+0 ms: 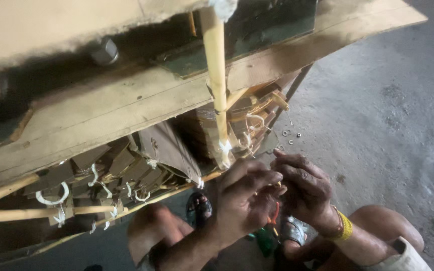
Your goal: The person repairs an electrical transformer by threading wires through insulating sleeves, positioning them by hand and with pliers, and tightening connections with a screwdriver.
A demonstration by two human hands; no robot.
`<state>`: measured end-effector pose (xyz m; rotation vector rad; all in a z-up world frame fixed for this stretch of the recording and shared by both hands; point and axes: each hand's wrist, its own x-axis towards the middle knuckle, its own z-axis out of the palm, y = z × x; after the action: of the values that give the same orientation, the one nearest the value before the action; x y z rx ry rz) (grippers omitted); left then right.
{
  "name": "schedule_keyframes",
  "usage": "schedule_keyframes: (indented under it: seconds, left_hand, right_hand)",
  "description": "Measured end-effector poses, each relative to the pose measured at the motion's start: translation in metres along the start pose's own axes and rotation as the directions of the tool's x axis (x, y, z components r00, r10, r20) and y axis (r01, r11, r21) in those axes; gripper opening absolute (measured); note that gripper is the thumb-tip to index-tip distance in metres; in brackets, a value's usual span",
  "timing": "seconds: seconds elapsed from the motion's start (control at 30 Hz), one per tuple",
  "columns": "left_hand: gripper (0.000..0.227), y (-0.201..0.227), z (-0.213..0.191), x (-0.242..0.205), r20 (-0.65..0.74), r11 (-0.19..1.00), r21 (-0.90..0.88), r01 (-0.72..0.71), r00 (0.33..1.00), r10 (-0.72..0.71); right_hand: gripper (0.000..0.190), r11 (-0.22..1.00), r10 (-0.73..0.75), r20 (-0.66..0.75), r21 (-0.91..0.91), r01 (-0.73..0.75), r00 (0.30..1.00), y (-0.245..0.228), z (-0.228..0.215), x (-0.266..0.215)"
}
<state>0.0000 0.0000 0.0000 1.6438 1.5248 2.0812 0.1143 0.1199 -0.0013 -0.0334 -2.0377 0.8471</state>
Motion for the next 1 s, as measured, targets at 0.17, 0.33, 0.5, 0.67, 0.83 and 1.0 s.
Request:
schedule_keyframes:
  seconds: [0.17,0.33,0.5,0.67,0.83,1.0]
  left_hand:
    - [0.017,0.0,-0.006,0.001,-0.014,0.995,0.098,-0.018,1.0,0.019]
    - [0.017,-0.008,-0.015,0.003,-0.129,0.939,-0.17,0.298,0.938,-0.321]
    - [0.017,-0.021,-0.002,-0.006,-0.037,0.493,-0.713,0.499,0.676,-0.736]
    - [0.019,-0.021,0.009,-0.012,0.172,0.281,-0.77,0.572,0.611,-0.772]
    - [0.02,-0.027,0.024,-0.019,0.268,0.183,-0.765,0.617,0.565,-0.781]
    - [0.025,-0.03,0.028,-0.026,0.28,0.097,-0.725,0.682,0.42,-0.864]
  right_hand:
    - [0.032,1.0,0.015,0.02,-0.002,-0.015,1.0,-0.002,-0.001,0.001]
    - [0.04,0.993,0.118,0.032,-0.029,-0.117,0.992,-0.004,-0.008,0.007]
    - [0.03,0.991,0.132,0.005,0.003,-0.132,0.991,-0.008,-0.017,0.002]
    - [0.024,0.998,0.023,-0.053,-0.064,-0.026,0.998,-0.007,-0.023,-0.001]
    - [0.025,0.992,-0.082,-0.024,-0.095,0.079,0.996,-0.01,-0.03,-0.006]
    - [0.023,0.994,-0.049,-0.042,-0.097,0.044,0.998,-0.011,-0.031,-0.013]
